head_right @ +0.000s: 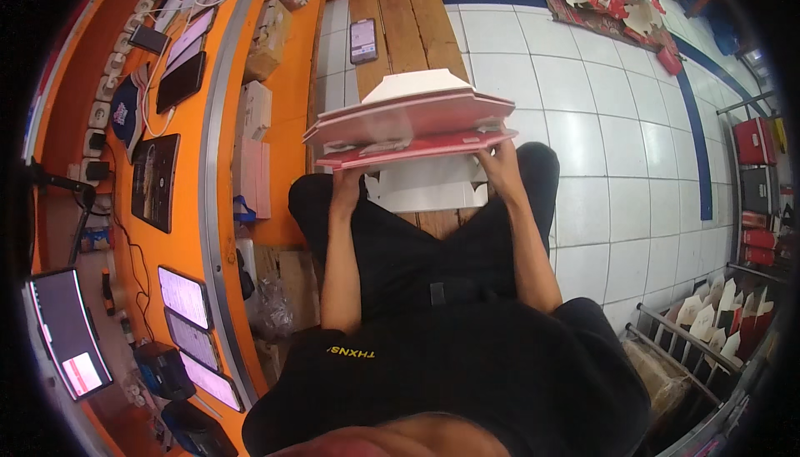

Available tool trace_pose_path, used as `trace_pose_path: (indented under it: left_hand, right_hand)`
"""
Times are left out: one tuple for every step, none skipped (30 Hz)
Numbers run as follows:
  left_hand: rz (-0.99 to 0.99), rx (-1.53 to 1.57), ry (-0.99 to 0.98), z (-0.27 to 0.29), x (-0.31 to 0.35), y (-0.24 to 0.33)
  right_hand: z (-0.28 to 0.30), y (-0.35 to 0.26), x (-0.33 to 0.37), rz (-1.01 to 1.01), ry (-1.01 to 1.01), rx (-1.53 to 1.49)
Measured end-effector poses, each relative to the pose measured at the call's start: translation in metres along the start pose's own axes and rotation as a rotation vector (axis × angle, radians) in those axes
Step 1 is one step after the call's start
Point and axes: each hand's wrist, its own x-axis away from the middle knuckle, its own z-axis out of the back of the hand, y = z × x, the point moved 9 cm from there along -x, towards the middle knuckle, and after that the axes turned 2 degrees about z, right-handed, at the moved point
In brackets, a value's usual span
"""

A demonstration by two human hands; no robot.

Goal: The person assembles a white cardboard food box by folding the side flaps and tucking them into place by hand while seated at a desk.

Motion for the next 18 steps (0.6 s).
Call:
trace_pose_path:
  left_hand:
    - [-0.069, 0.065, 0.066, -0.002, -0.001, -0.002]
    - [-0.124, 0.129, 0.135, 0.000, 0.002, -0.005]
    - [-0.169, 0.194, 0.152, 0.001, 0.004, -0.008]
    - [-0.180, 0.198, 0.194, 0.005, 0.009, -0.012]
    - [-0.211, 0.207, 0.229, 0.008, 0.006, -0.014]
    - [-0.253, 0.219, 0.261, 0.011, 0.003, -0.014]
    - [-0.292, 0.230, 0.295, 0.014, 0.003, -0.013]
    - [-0.295, 0.241, 0.315, 0.015, 0.003, -0.015]
    - [-0.290, 0.252, 0.335, 0.016, 0.004, -0.017]
    - [-0.289, 0.262, 0.370, 0.019, 0.004, -0.018]
    - [-0.305, 0.313, 0.379, 0.019, 0.006, -0.018]
    - [-0.310, 0.306, 0.370, 0.016, 0.007, -0.017]
    - [-0.301, 0.357, 0.347, 0.014, 0.008, -0.017]
    - [-0.300, 0.234, 0.334, 0.011, 0.011, -0.014]
    - [-0.298, 0.196, 0.317, 0.010, 0.012, -0.013]
    - [-0.310, 0.160, 0.300, 0.007, 0.015, -0.011]
    - [-0.317, 0.139, 0.293, 0.006, 0.016, -0.011]
    - [-0.323, 0.117, 0.296, 0.006, 0.017, -0.012]
  right_hand:
    - [0.001, -0.008, 0.003, 0.107, 0.050, 0.042]
    - [-0.002, -0.015, 0.001, 0.191, 0.047, -0.026]
    - [-0.004, -0.012, 0.005, 0.178, 0.060, -0.073]
    - [-0.006, -0.011, 0.010, 0.179, 0.080, -0.117]
    - [-0.008, -0.014, 0.012, 0.214, 0.100, -0.210]
    - [-0.006, -0.012, 0.013, 0.195, 0.138, -0.221]
    - [-0.005, -0.013, 0.016, 0.213, 0.168, -0.236]
    - [-0.003, -0.014, 0.018, 0.233, 0.177, -0.244]
    - [-0.001, -0.016, 0.018, 0.252, 0.194, -0.178]
    - [0.001, -0.016, 0.018, 0.271, 0.200, -0.157]
    - [0.002, -0.016, 0.017, 0.296, 0.184, -0.129]
    - [0.004, -0.016, 0.015, 0.324, 0.189, -0.106]
    - [0.002, -0.020, 0.015, 0.418, 0.154, -0.091]
    - [0.000, -0.023, 0.016, 0.507, 0.138, -0.080]
    - [-0.003, -0.025, 0.017, 0.600, 0.123, -0.069]
    - [-0.005, -0.028, 0.018, 0.702, 0.110, -0.058]
    - [-0.002, -0.008, 0.010, 0.532, 0.181, -0.167]
    - [0.002, -0.005, 0.011, 0.552, 0.246, -0.047]
